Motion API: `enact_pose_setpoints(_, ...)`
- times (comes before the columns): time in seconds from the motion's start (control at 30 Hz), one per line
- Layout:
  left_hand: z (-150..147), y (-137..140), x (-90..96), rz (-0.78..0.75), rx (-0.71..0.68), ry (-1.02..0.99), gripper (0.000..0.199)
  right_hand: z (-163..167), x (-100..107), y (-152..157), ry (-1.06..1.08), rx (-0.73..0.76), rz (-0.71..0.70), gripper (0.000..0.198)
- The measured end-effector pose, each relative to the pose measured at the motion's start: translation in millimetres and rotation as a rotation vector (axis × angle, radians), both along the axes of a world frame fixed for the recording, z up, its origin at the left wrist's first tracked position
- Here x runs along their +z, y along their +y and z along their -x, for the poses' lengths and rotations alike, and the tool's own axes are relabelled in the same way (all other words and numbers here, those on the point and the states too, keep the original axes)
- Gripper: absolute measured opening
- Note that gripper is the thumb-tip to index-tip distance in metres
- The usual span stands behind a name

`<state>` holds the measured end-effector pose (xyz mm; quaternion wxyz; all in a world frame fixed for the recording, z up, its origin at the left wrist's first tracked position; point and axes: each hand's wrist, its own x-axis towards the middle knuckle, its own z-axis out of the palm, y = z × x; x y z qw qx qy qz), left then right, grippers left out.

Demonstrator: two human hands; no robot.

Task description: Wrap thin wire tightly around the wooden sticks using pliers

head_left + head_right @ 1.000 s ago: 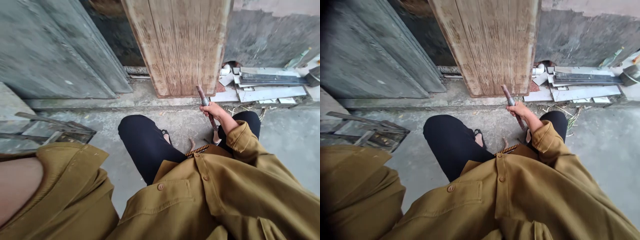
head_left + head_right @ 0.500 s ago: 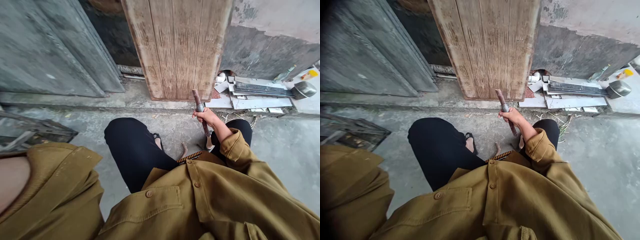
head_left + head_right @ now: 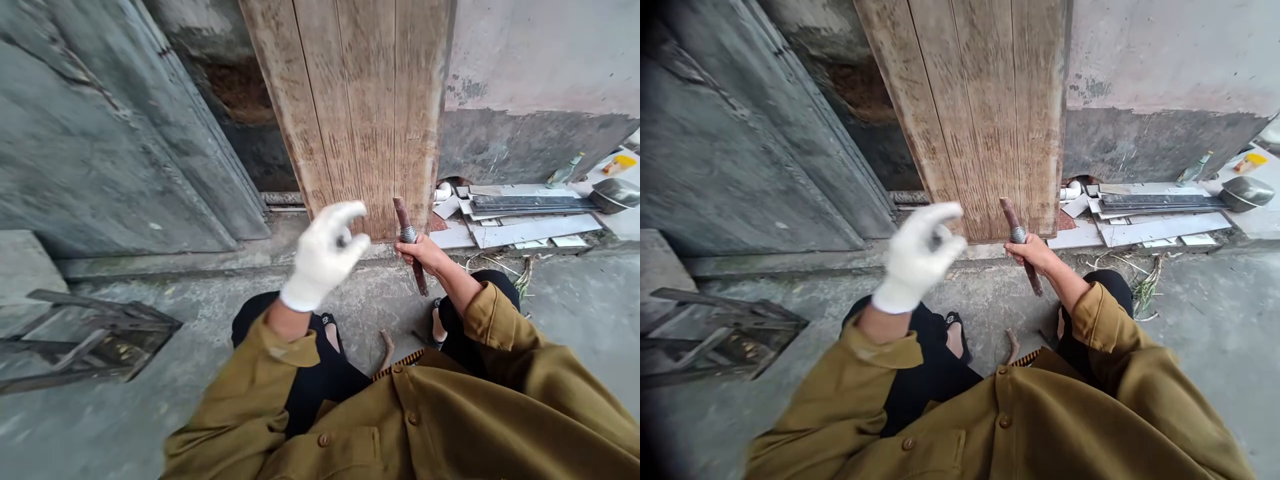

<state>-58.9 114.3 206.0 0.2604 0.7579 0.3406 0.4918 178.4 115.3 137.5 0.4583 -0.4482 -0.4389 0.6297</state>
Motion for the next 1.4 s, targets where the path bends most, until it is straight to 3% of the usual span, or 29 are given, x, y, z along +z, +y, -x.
enact_pose_setpoints(0.1,-10,21,-24.8,-0.172,0.095,0.374,0.051,2,4,16,-0.045,0.054,-0.019,0.036)
enact_pose_setpoints(0.23,-22,44,-59.4,-0.12,0.123,0.613,0.028,6,1,24,0.006,0.079,0.002,0.038)
enact_pose_setpoints(0.33,-23,48,-72.7,-0.058,0.079,0.529,0.025,7,-1,19,0.048,0.079,0.051,0.041)
enact_pose_setpoints(0.5,-31,46,-84.5,0.144,-0.023,0.306,0.05,-2,-3,10,0.114,0.106,0.086,0.042)
enact_pose_setpoints(0.67,-44,48,-96.9,0.401,-0.179,0.206,0.028,-9,-3,5,0.17,0.112,0.119,0.042)
enact_pose_setpoints(0.83,-44,47,-97.5,0.389,-0.136,0.24,0.03,-13,-3,5,0.18,0.073,0.161,0.041)
enact_pose_setpoints(1.0,-37,45,-94.6,0.316,-0.112,0.397,0.034,-14,-5,7,0.052,0.047,0.162,0.029)
enact_pose_setpoints(1.13,-34,42,-94.7,0.393,-0.178,0.387,0.037,-12,-6,8,-0.17,0.013,0.148,0.029)
enact_pose_setpoints(1.23,-33,40,-95.8,0.479,-0.222,0.356,0.034,-9,-7,7,-0.351,-0.021,0.106,0.016)
enact_pose_setpoints(1.4,-27,35,-97.6,0.555,-0.283,0.304,0.031,-7,-11,6,-0.512,-0.039,0.02,0.01)
